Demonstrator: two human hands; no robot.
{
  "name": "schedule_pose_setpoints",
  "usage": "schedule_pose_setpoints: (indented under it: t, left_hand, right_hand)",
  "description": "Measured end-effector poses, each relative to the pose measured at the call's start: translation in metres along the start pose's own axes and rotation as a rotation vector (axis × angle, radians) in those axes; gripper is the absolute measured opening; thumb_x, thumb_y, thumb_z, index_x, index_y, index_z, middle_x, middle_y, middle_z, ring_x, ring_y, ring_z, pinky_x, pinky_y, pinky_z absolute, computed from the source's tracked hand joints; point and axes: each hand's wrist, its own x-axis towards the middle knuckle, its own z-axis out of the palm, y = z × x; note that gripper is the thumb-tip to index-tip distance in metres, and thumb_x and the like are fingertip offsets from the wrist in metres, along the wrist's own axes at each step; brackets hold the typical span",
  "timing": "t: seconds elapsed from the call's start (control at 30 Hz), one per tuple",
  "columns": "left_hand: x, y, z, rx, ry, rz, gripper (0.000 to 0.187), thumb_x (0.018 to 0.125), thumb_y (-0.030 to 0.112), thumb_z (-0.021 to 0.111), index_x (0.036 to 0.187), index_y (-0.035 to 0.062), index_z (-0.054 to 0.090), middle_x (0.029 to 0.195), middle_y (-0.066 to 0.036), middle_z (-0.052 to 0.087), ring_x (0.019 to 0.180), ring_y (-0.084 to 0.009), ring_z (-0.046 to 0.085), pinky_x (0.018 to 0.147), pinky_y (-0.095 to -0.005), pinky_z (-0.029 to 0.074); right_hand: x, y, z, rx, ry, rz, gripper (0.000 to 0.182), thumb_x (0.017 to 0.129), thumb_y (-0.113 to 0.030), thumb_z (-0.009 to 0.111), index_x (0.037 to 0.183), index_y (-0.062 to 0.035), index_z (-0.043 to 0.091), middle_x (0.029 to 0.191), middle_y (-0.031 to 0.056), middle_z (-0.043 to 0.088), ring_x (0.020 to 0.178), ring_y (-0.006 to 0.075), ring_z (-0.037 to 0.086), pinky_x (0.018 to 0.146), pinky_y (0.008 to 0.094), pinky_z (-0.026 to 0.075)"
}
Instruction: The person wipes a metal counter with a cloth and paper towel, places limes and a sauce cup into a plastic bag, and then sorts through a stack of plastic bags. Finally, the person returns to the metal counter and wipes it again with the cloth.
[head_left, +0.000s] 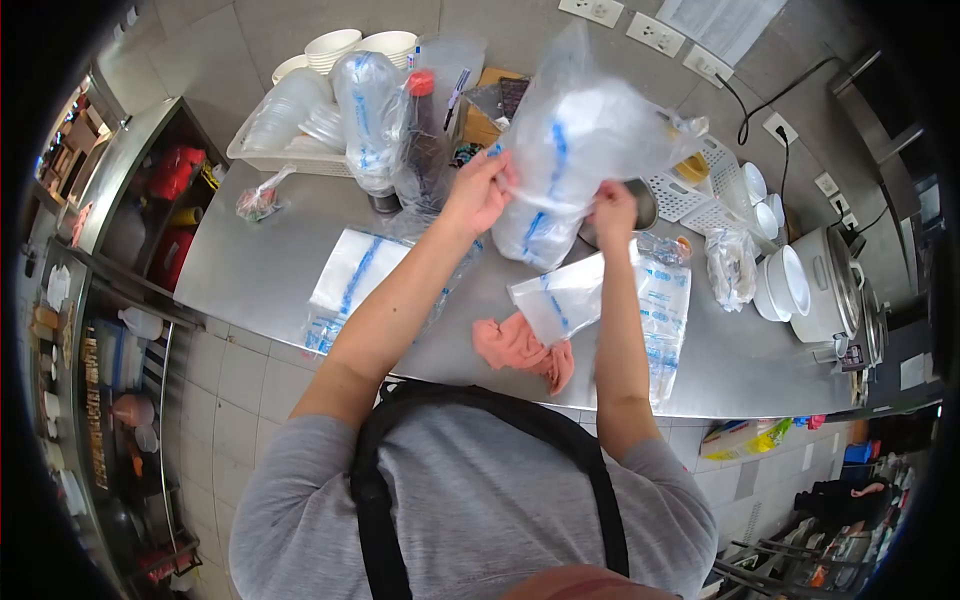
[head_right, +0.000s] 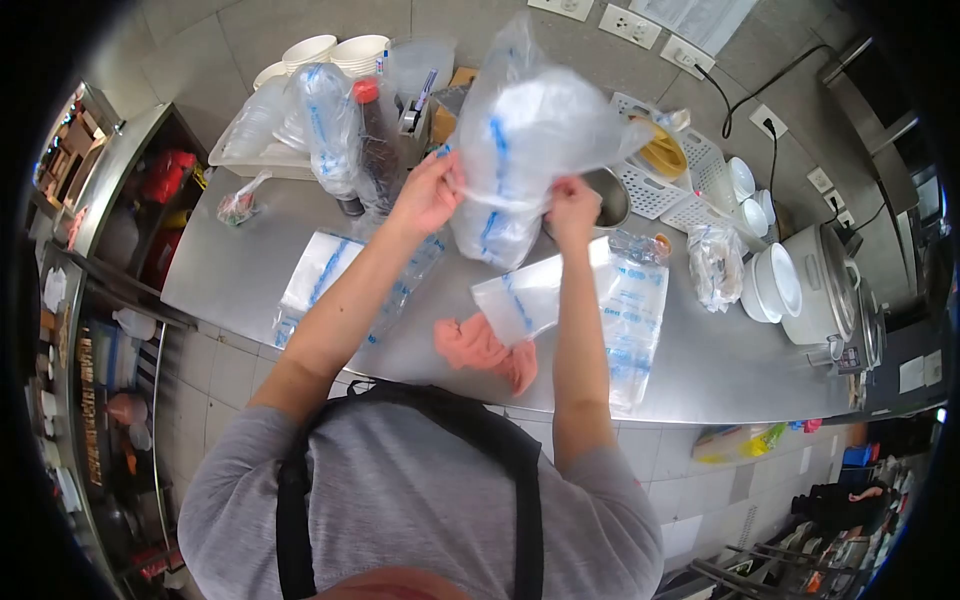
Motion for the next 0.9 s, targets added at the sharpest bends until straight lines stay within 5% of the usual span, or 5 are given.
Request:
schedule_pose_setpoints:
  t: [0.07,0.27,0.4,0.6,0.9]
  left_hand:
    - [0.012,-0.025,-0.038,0.17,-0.028,0.022,0.007,0.086,0.012,0.057,0.09,0.0074,0.053,0.07,0.001,0.052,0.06,-0.01,0.049,0.056,-0.0253,0.043]
    - [0.009,-0.093,-0.105,0.369,0.181,-0.198,0.005,0.085,0.014,0.057,0.087,0.0099,0.054,0.063,0.002,0.047,0.05,-0.0084,0.042,0.044,-0.0233,0.036]
    - [-0.01,-0.088,-0.079,0.639,0.27,-0.204,0.011,0.081,0.01,0.058,0.089,0.0058,0.053,0.066,-0.001,0.05,0.053,-0.0109,0.047,0.048,-0.0267,0.041]
    - [-0.015,-0.042,-0.064,1.316,0.332,0.622,0.026,0.082,0.014,0.06,0.101,0.0008,0.049,0.092,-0.009,0.055,0.084,-0.0192,0.054,0.076,-0.0321,0.044]
    - [0.076,0.052,0.05,0.452,-0.16,0.051,0.031,0.08,0.018,0.067,0.106,0.0043,0.057,0.099,-0.007,0.06,0.089,-0.016,0.056,0.076,-0.0283,0.045]
  right_hand:
    - [-0.007,0.042,0.02,-0.64,-0.019,-0.318,0.019,0.074,-0.008,0.054,0.089,-0.001,0.062,0.075,0.0239,0.061,0.072,0.0352,0.062,0.07,0.0412,0.048]
    - [0.014,0.095,0.043,-0.412,-0.061,0.086,0.034,0.079,-0.01,0.052,0.11,0.0048,0.052,0.099,0.0257,0.059,0.092,0.0325,0.06,0.074,0.0389,0.05]
    - [0.024,0.12,0.042,1.006,-0.272,0.708,0.027,0.087,-0.008,0.051,0.114,-0.0039,0.05,0.102,0.0136,0.06,0.086,0.0255,0.06,0.075,0.0427,0.051]
    - [-0.051,0.041,-0.018,1.351,-0.374,0.465,0.032,0.083,0.0,0.054,0.112,-0.0106,0.047,0.108,0.0115,0.056,0.092,0.0226,0.057,0.076,0.035,0.047]
    - [-0.018,0.015,-0.025,0.861,-0.084,0.194,0.012,0.087,-0.003,0.05,0.098,-0.0057,0.055,0.082,0.0073,0.063,0.071,0.0148,0.061,0.06,0.0254,0.049]
